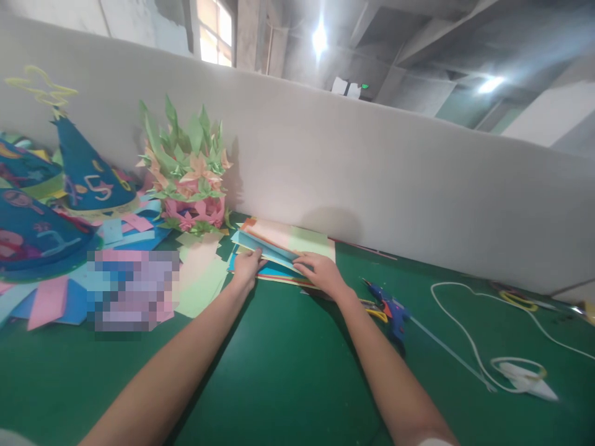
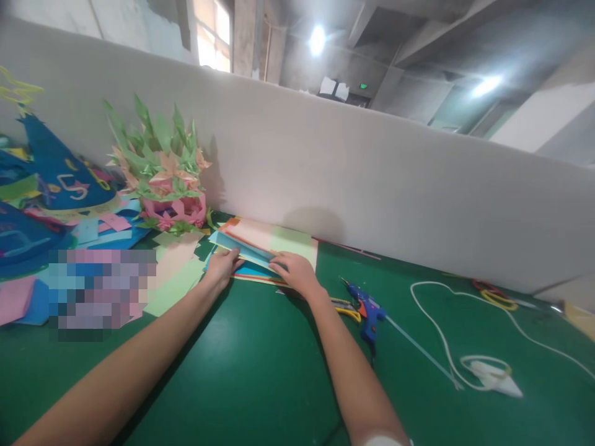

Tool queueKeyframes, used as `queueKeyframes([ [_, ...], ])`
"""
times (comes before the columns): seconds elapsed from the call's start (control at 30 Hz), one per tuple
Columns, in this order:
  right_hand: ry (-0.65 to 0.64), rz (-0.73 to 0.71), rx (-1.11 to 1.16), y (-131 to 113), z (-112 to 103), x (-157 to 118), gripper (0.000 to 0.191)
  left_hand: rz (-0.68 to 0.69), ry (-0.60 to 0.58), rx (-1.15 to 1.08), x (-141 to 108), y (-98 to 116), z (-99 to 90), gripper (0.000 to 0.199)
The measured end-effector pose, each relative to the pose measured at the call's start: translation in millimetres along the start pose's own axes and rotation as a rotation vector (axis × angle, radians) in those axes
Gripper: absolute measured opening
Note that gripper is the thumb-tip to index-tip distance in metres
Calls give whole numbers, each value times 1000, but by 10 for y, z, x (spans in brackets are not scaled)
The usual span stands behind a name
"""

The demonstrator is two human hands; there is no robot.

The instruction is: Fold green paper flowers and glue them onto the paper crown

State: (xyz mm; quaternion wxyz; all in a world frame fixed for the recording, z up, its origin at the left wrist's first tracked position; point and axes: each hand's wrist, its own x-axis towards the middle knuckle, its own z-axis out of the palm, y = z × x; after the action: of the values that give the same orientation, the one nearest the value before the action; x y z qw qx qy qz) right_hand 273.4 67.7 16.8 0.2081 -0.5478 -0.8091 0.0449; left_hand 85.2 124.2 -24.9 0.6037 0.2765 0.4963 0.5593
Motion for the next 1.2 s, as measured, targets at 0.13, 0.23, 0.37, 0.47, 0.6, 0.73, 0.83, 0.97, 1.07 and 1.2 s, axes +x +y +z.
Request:
queueKeyframes([
  [0.13,21,-12,-33,-11,21,10,33,46,16,54,-9,-35,-4,33],
  [0.23,24,-17,-46,12,47,9,33,91,13,92,-9,-58,-22,37],
  [0.37,34,-14,-59,51,62,3,29,155,3,146,-10,-84,-46,39],
  [0.47,45,-15,-69,65,67,2,24,202,6,187,-39,-87,-51,41],
  [0.6,69,-20,-80,71,91,7,26,257,33,222,-102,-76,-40,38],
  [0.73,161,18,-93,93,121,17,24,351,117,193,-155,-59,-21,51],
  [0.83,227,33,-90,95,122,18,22,420,142,157,-196,-27,-20,75],
  [0.97,254,-3,-79,57,107,9,21,534,97,116,-216,23,-54,83],
  [1.07,240,-54,-73,38,114,3,21,423,80,167,-181,26,-82,61],
  [1.2,208,-120,-79,54,143,-3,23,258,-14,174,-122,-4,-79,36],
])
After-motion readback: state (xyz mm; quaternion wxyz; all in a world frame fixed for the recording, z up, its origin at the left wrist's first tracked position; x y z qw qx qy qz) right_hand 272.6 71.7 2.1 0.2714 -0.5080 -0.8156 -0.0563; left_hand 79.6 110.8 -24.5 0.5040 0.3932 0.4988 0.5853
